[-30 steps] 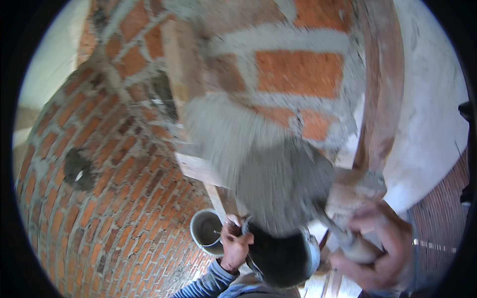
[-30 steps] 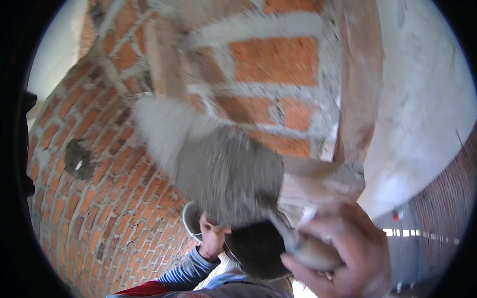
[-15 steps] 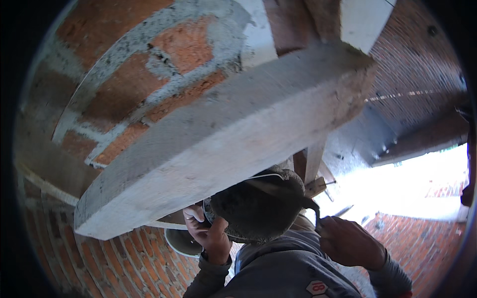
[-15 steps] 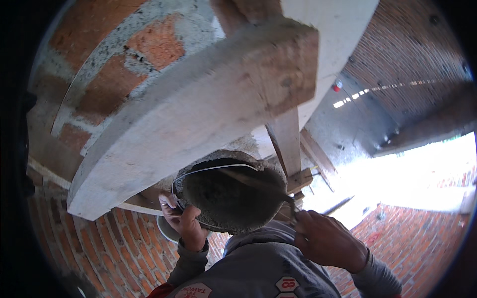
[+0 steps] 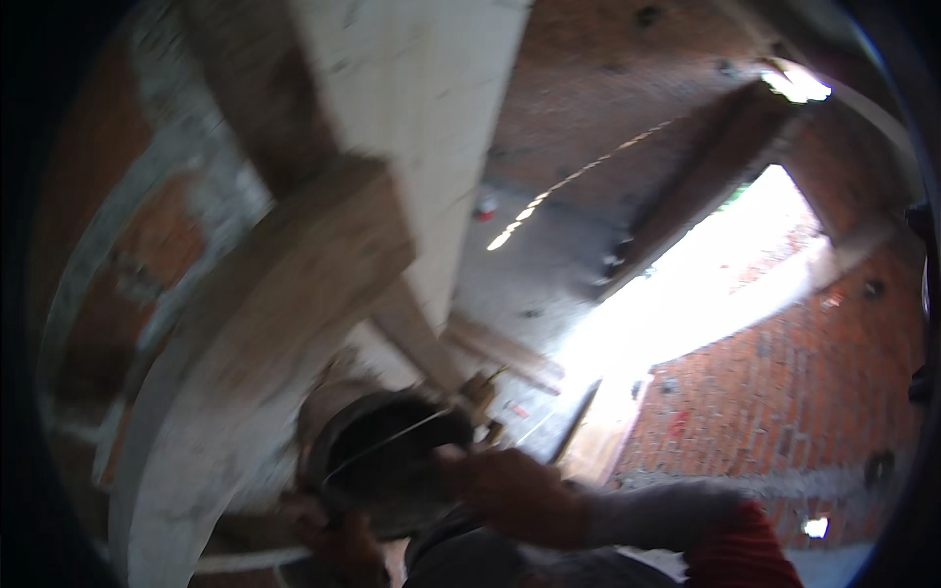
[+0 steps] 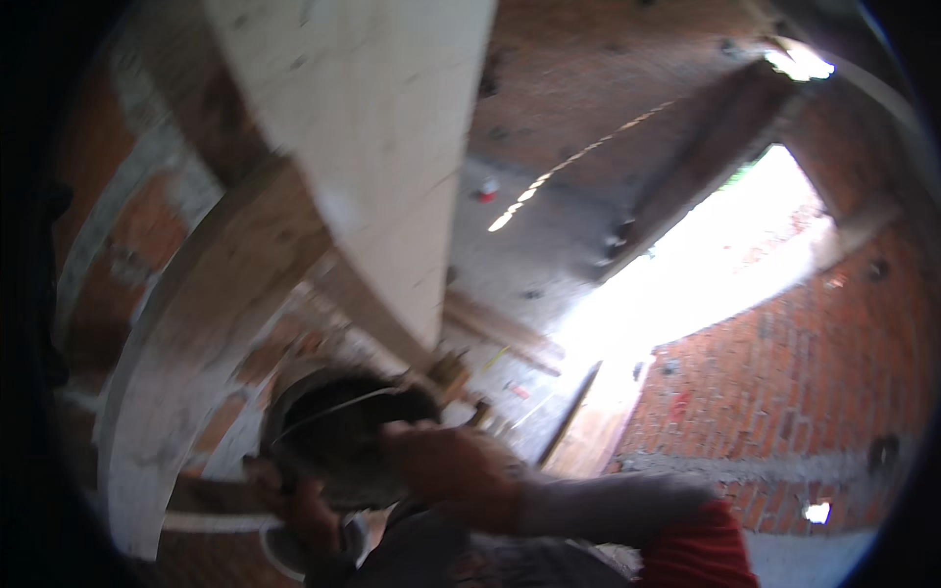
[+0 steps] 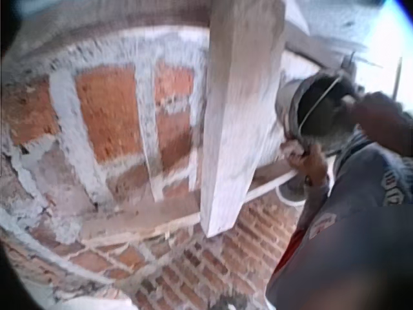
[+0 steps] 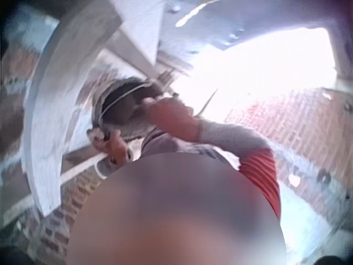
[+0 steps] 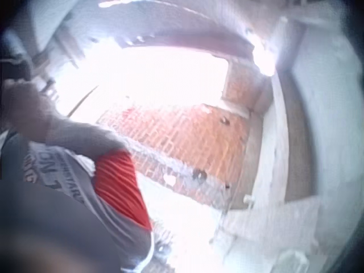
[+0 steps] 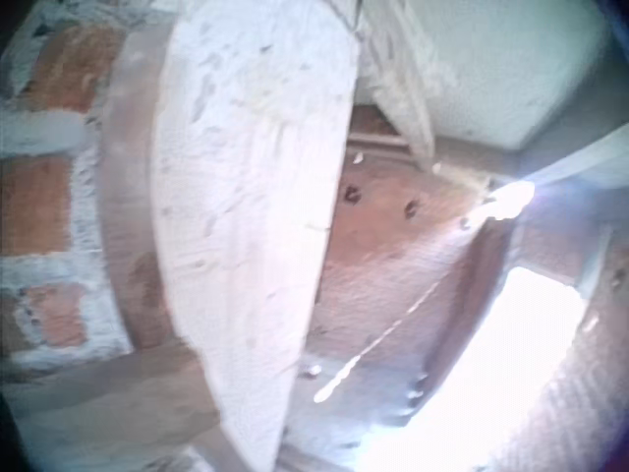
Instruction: The person scoops mortar from a bucket with a trowel and applies it to a brick wall, smoothing the surface. The person also places a small white rectangular object into the mortar and continues to spread and level the material.
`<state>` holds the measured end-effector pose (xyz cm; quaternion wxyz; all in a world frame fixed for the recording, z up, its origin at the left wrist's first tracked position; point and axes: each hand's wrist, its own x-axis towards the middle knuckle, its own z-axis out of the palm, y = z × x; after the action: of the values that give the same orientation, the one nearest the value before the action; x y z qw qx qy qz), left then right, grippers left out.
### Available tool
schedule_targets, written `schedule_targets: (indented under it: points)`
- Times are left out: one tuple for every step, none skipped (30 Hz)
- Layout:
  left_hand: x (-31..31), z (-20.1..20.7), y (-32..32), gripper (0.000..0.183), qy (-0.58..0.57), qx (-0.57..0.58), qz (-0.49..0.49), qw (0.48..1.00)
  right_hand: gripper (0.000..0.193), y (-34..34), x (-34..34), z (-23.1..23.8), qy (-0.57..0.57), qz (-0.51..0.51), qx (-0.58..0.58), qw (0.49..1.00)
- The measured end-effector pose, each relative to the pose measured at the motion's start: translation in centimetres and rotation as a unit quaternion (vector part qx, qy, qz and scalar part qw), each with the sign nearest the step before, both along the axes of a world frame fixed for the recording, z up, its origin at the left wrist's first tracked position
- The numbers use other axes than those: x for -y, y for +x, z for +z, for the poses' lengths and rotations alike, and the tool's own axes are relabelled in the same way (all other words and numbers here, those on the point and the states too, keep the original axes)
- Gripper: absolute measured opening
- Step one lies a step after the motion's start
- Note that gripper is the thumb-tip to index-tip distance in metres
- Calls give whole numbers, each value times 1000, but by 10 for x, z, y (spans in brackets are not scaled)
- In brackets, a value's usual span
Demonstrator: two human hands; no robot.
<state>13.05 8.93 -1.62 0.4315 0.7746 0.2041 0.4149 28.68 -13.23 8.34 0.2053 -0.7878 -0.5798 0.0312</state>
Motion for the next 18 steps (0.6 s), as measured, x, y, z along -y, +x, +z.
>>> schedule_targets:
  points:
    - [-3, -2, -1, 37, -8, -32, 15, 999, 46, -5, -5, 0, 23, -43, 63, 997]
    - [-5, -1, -1, 37, 41, -60, 26, 997, 47, -7, -8, 0, -67, -43, 77, 994]
    - [-10, 2, 1, 37, 117, -88, 29, 989, 48, -10, -10, 0, -171, -77, 21, 982]
    - [-9, 6, 1, 38, 153, -106, 28, 982, 48, -10, -10, -3, -283, -72, -85, 953]
    - [-10, 10, 5, 39, 166, -103, 26, 980, 49, -10, -9, -5, -393, -71, -208, 893]
    - [-4, 16, 3, 37, -28, -92, 29, 995, 48, -9, -8, -9, -348, -43, -181, 919]
    - [0, 19, 7, 35, -67, -64, 34, 995, 48, -7, -4, -12, -318, -10, -162, 934]
    - [7, 23, 7, 33, -106, -41, 41, 993, 44, -7, -2, -17, -176, -2, -118, 977]
    - [11, 27, 9, 31, -144, -25, 43, 988, 41, -3, 1, -20, 46, 9, -52, 998]
    - [14, 29, 9, 31, -130, -21, 31, 991, 42, -2, 3, -23, -4, -1, -81, 997]
    - [16, 32, 11, 31, -117, -14, 21, 993, 43, 2, 5, -25, -53, -10, -109, 993]
    - [17, 36, 11, 31, -102, -13, 8, 995, 44, 3, 6, -26, -66, 5, -153, 986]
    - [16, 38, 12, 32, -143, -24, 11, 989, 46, 6, 6, -25, -202, -42, -185, 961]
    - [17, 40, 14, 33, -184, -29, 16, 982, 48, 7, 6, -24, -300, -61, -222, 926]
    - [15, 43, 16, 34, -222, -33, 21, 974, 51, 8, 4, -21, -401, -92, -252, 876]
    - [17, 43, 20, 35, -218, -10, 38, 975, 52, 8, 3, -18, -329, -58, -195, 922]
    - [21, 43, 22, 35, -212, 5, 54, 976, 53, 6, 0, -16, -262, -36, -142, 954]
    - [24, 42, 25, 36, -205, 15, 67, 976, 54, 4, -1, -14, -213, -22, -96, 972]
